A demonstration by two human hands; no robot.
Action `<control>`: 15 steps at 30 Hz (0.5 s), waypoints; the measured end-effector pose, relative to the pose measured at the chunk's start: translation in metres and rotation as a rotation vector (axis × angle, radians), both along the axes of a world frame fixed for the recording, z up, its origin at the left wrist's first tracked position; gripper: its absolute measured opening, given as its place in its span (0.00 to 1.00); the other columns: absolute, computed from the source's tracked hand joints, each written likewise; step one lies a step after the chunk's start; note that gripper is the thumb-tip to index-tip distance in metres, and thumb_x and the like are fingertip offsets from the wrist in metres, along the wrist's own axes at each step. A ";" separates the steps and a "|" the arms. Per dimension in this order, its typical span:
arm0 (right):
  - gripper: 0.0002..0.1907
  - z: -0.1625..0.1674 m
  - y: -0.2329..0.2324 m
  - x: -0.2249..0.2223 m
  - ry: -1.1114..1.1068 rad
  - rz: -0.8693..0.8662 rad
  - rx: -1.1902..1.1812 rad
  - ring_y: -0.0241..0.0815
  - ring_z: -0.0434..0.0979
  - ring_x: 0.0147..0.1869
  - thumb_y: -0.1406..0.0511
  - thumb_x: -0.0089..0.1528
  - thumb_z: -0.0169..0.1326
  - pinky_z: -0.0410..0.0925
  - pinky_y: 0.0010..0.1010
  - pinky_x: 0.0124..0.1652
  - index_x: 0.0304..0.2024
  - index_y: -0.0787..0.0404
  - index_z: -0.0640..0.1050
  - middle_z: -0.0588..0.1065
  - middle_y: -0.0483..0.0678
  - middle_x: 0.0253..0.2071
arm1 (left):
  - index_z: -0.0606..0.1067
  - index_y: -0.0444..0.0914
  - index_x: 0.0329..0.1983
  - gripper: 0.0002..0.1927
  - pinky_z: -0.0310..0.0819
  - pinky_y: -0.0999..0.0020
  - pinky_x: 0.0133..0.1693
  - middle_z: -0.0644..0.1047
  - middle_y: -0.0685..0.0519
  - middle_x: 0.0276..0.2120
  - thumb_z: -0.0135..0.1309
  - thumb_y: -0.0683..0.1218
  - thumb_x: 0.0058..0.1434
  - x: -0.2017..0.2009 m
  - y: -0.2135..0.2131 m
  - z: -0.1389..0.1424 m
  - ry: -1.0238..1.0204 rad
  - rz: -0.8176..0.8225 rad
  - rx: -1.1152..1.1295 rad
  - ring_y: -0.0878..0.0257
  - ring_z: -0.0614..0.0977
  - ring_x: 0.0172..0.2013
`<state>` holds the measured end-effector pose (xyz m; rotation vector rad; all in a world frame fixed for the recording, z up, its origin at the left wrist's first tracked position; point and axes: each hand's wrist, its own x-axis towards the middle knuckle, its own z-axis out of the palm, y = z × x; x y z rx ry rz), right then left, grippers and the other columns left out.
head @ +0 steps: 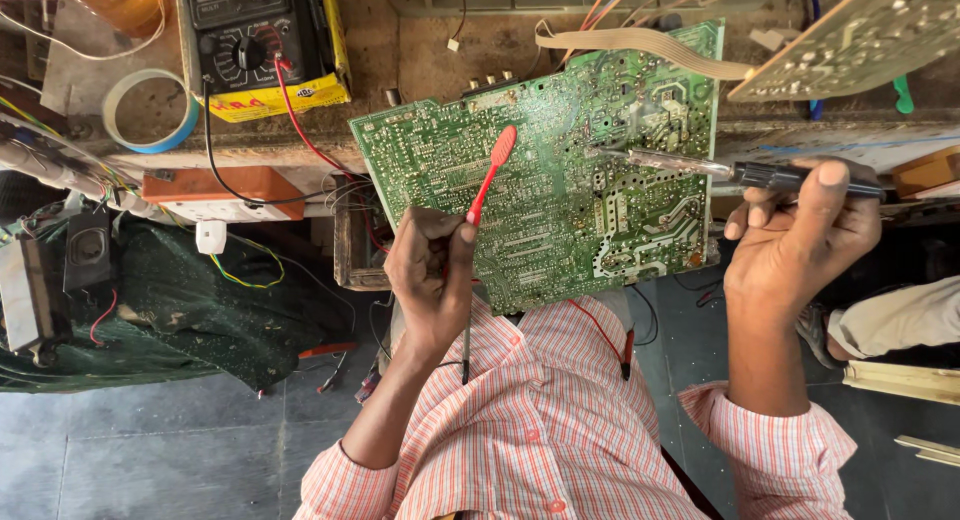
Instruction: The person holds a green circuit board over a workbench and solders components on it with a soldering iron held in the right hand, while the left hand holds a small red brush that brushes the board surface between soldering points. At the end the person sets the board aside and reaches toward another board on the bench.
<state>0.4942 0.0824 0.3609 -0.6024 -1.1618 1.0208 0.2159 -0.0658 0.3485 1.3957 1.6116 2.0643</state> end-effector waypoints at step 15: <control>0.18 -0.005 -0.002 0.000 -0.032 -0.011 0.002 0.38 0.72 0.29 0.58 0.78 0.56 0.66 0.28 0.25 0.44 0.67 0.71 0.75 0.54 0.34 | 0.72 0.32 0.40 0.06 0.63 0.73 0.28 0.73 0.53 0.35 0.58 0.36 0.69 0.007 0.005 0.009 0.073 -0.006 -0.032 0.72 0.70 0.28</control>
